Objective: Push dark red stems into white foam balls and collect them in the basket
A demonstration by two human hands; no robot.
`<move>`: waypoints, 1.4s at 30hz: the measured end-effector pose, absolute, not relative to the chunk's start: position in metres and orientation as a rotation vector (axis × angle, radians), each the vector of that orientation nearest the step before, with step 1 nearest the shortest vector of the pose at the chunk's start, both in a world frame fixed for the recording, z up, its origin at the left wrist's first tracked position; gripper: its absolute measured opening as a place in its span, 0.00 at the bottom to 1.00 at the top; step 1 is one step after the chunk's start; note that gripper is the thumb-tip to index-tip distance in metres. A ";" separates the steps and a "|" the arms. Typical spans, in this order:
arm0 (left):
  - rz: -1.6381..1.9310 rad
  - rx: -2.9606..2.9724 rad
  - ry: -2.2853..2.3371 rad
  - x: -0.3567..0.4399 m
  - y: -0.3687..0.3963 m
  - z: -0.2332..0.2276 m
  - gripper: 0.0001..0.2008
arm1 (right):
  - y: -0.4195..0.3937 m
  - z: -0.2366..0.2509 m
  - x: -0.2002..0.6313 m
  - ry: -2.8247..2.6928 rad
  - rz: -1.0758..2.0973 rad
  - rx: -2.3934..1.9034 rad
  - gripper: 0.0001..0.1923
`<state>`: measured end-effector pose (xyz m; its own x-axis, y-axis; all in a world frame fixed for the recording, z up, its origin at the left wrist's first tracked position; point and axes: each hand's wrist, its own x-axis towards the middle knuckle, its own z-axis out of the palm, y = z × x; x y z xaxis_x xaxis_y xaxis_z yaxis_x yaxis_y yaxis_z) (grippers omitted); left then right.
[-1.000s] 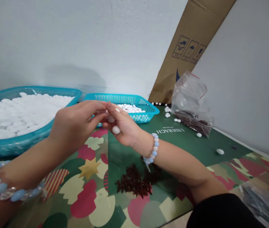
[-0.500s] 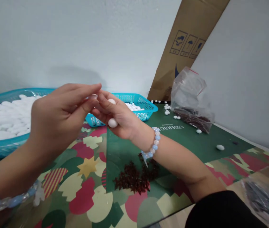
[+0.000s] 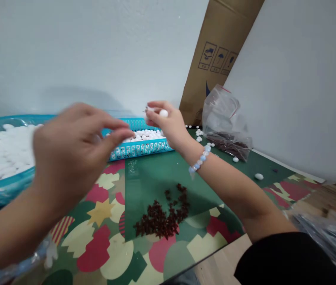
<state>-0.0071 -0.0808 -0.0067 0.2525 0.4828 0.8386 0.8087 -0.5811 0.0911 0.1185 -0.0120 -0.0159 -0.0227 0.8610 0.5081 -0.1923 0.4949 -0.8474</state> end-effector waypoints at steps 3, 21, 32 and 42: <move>-1.037 -2.312 -1.152 0.014 -0.080 -0.020 0.15 | 0.007 -0.039 0.134 -1.261 0.630 -0.772 0.05; -0.729 -2.733 -1.598 0.054 -0.076 -0.058 0.05 | 0.003 -0.074 0.108 -0.856 0.789 -0.834 0.09; -0.974 -2.650 -1.611 -0.002 -0.073 -0.026 0.09 | -0.001 -0.069 0.104 -0.917 0.851 -0.843 0.08; -0.319 -2.752 -2.076 -0.025 -0.053 -0.043 0.08 | 0.011 -0.076 0.132 -1.371 0.384 -0.723 0.08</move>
<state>-0.0246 -0.0530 -0.0426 0.2826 0.9581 -0.0461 0.9001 -0.2483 0.3580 0.1321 0.0111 -0.0761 0.1842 0.6389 0.7469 0.1584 0.7307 -0.6641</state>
